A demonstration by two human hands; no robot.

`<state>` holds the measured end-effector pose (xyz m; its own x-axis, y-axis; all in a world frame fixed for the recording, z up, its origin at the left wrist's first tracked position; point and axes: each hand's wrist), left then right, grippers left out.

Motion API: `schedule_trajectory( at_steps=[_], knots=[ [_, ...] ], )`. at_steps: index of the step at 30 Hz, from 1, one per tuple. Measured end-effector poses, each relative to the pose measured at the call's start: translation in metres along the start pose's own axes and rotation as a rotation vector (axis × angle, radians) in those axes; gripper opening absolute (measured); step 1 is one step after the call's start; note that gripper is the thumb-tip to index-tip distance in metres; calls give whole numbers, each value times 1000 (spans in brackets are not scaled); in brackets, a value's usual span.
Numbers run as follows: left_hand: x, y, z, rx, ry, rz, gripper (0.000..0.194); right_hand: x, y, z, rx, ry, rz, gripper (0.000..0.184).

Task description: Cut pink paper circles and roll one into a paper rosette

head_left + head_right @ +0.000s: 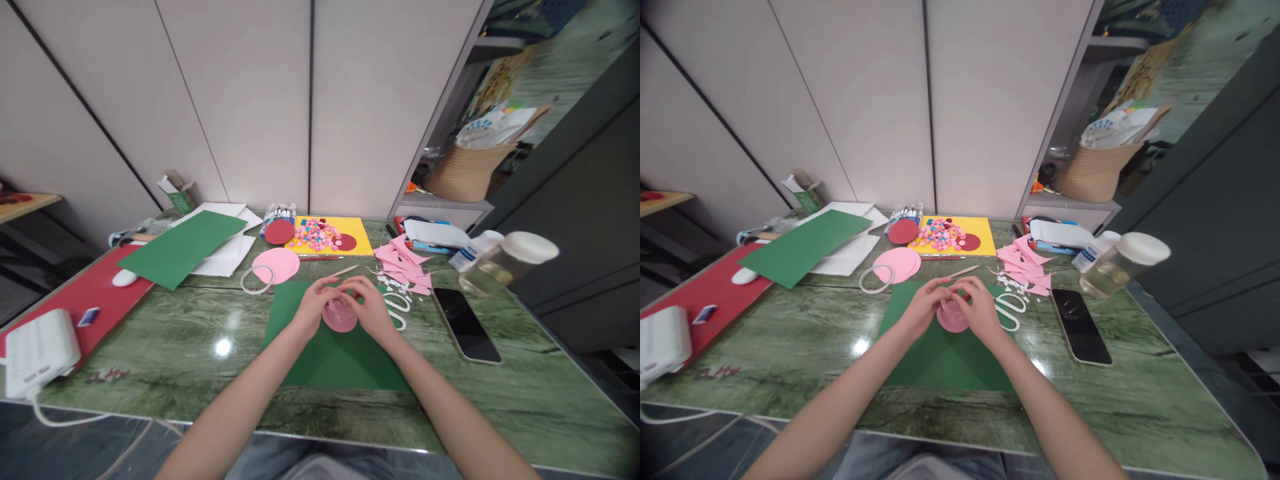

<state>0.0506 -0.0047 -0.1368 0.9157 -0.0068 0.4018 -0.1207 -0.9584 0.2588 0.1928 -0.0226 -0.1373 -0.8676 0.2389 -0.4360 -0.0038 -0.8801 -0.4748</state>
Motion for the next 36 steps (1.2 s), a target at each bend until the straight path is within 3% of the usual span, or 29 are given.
schedule_trajectory(
  at_steps=[5,17,26,36],
  knots=[
    [1,1,1,7,-7,25,37,3,1,-1,-18,-37,54,22],
    [4,7,-2,-21,-25,21,34,2,0,0,92,-72,-64,3],
    [5,7,-2,-26,-30,84,35,4,0,-1,77,-76,-77,9],
    [2,3,-4,-62,36,-9,35,1,0,3,59,-44,-30,8]
  ],
)
Point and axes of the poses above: each hand's wrist, its own y-axis away from the middle knuckle, its own x-axis out of the palm, z = x × y, and after that the axes turned 8 degrees about -z, right-handed
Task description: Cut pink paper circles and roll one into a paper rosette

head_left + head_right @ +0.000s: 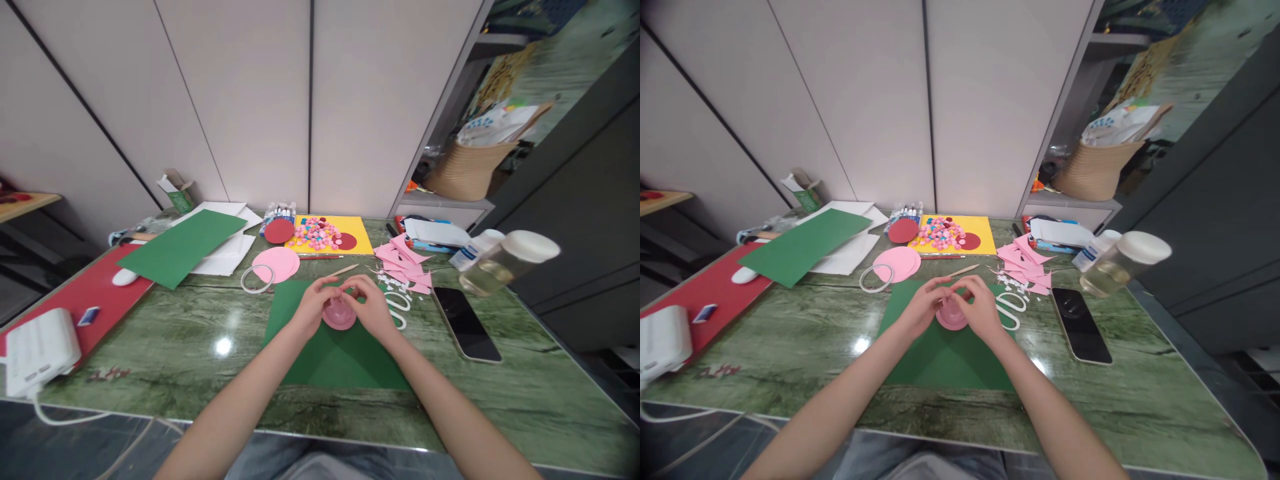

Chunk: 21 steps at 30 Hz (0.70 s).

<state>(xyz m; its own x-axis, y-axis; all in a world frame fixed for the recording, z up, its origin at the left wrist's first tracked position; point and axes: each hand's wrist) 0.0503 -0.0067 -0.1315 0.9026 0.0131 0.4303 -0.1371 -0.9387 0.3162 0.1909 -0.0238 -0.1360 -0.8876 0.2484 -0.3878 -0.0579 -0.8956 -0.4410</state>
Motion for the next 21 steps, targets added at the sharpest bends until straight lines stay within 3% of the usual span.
schedule_trajectory(
  at_steps=[10,21],
  knots=[
    [-1,-2,2,-3,-4,-3,36,1,0,2,-86,22,58,17],
    [0,1,2,-5,14,21,34,0,0,0,-2,-28,-30,6]
  ],
)
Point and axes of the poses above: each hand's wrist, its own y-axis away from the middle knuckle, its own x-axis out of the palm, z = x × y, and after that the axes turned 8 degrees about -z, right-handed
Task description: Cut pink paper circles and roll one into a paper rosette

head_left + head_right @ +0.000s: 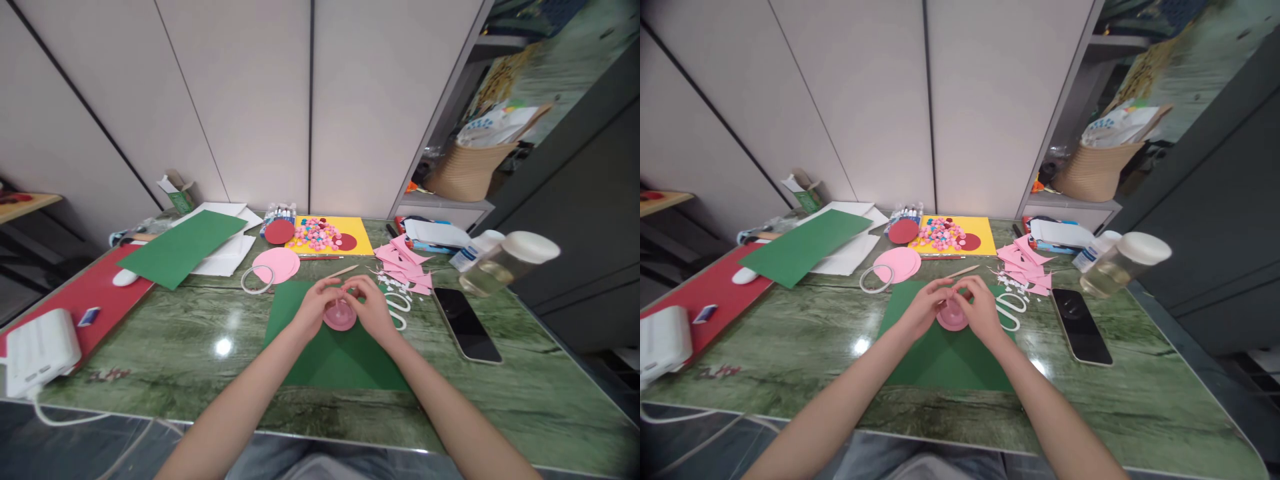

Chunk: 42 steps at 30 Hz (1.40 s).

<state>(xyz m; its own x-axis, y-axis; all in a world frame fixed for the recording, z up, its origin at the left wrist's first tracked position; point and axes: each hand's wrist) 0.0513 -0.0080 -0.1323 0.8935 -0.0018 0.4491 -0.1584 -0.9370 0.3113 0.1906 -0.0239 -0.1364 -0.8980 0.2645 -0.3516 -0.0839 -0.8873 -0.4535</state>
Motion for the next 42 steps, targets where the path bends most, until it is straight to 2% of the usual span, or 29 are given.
schedule_trajectory(
  at_steps=[14,23,31,42],
  knots=[
    [1,1,0,11,-46,63,32,1,-1,1,9,-16,-22,9],
    [-1,-2,-2,-10,5,-20,34,-1,1,5,-27,50,-2,7],
    [-2,-4,1,-14,24,13,34,0,3,1,-138,40,64,22],
    [-1,0,1,-14,9,30,35,-1,1,2,-26,47,-24,6]
  ],
)
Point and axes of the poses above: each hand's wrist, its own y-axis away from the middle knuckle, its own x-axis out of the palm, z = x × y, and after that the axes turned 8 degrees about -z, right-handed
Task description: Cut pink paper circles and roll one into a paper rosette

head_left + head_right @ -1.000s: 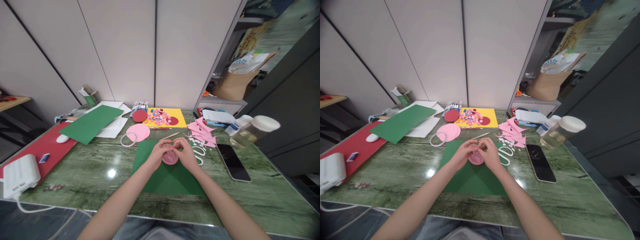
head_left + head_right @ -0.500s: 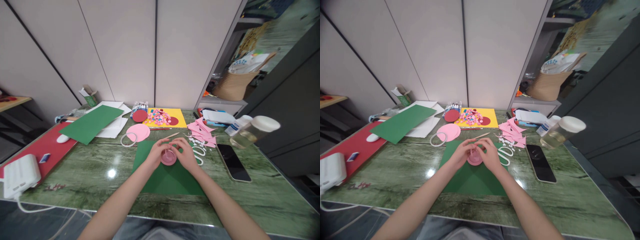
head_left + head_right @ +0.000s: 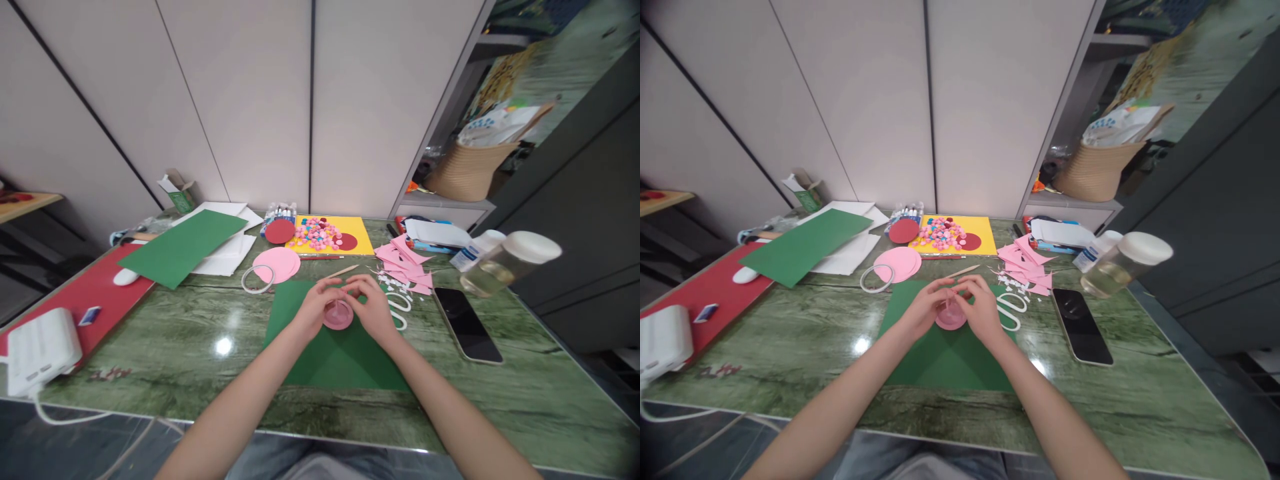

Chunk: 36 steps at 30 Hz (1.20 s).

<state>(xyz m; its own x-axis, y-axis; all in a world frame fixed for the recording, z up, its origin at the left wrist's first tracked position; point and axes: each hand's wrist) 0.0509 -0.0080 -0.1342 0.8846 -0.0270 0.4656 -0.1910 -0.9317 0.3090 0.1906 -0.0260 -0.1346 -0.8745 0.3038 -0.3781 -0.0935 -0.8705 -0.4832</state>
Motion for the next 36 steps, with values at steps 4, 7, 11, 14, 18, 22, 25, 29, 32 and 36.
schedule_trajectory(
  at_steps=[4,7,11,14,18,22,25,29,32,36],
  knots=[
    [0,1,0,7,-17,47,35,0,-1,3,18,-19,-1,2],
    [1,2,0,5,-32,62,34,1,-1,3,25,-39,2,6],
    [2,2,-1,4,-35,59,34,2,0,3,30,-39,5,8],
    [0,1,-2,9,-17,20,35,1,0,3,21,-30,9,5],
    [-2,-2,-3,3,-4,-23,36,-1,0,4,-9,-23,21,7],
    [-2,-3,-3,-2,8,-19,36,0,0,2,-42,-26,58,14],
    [-1,-3,-2,12,17,-10,35,1,1,0,-90,-27,98,21],
    [-1,-2,-1,14,34,16,36,2,1,-2,-76,-20,62,20],
    [0,-1,-1,9,29,13,37,2,1,-4,-25,-24,25,15],
    [0,1,-3,10,3,2,37,2,0,-3,15,-35,-1,8]
  ],
)
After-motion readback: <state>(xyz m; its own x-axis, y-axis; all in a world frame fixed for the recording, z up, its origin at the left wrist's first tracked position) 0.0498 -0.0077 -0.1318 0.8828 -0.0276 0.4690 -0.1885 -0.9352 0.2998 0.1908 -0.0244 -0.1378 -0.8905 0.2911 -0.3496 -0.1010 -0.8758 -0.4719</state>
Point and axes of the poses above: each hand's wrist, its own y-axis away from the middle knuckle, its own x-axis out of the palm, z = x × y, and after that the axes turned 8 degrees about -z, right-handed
